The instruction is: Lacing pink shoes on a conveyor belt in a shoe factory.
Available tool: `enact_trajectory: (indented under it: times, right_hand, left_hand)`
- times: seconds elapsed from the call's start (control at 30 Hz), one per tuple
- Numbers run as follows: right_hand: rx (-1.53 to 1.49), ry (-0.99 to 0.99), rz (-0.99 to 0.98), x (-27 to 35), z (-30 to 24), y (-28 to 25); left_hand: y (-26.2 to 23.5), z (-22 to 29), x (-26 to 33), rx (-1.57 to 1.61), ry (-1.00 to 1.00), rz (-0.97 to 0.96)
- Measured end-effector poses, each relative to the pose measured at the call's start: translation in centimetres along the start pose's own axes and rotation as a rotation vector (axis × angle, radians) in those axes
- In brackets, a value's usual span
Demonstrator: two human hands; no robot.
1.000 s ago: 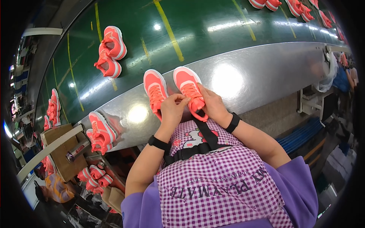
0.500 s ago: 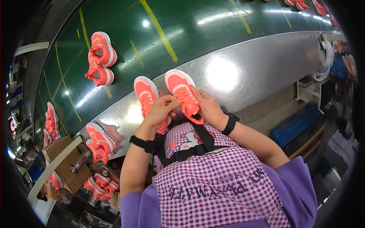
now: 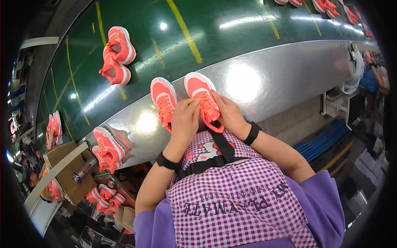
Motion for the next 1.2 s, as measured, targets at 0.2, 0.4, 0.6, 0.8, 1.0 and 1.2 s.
enact_trajectory:
  times: [0.2,0.4,0.6,0.8,1.0,1.2]
  right_hand:
    - [0.001,-0.003,-0.016,-0.2,0.2,0.6]
    - [-0.019,0.014,-0.018,0.0,0.3,0.6]
    - [-0.015,0.015,-0.02,0.0,0.7,0.9]
    - [-0.011,0.041,-0.019,0.3,0.5,0.3]
    - [-0.028,0.036,-0.016,0.6,0.2,0.1]
    - [-0.064,0.076,-0.044,0.6,0.2,-0.2]
  left_hand:
    - [2.2,-0.7,-2.9,-0.038,0.063,-0.065]
    - [3.9,-1.7,-4.4,-0.208,0.045,-0.27]
    - [6.3,-3.9,-5.8,-0.049,-0.163,-0.706]
    - [6.3,-4.5,-5.3,0.467,-0.332,-0.876]
    - [2.7,1.1,-4.9,0.958,-0.378,-1.002]
    - [-0.2,1.0,-8.6,0.381,-0.148,-0.644]
Point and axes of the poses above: each hand's wrist, its own x-axis away from the middle knuckle, its own y-axis out of the palm, z = x × y, the point moved 8 cm from there along -x, towards the middle knuckle, and after that the axes turned 2 degrees about y, right-handed, at the moved point
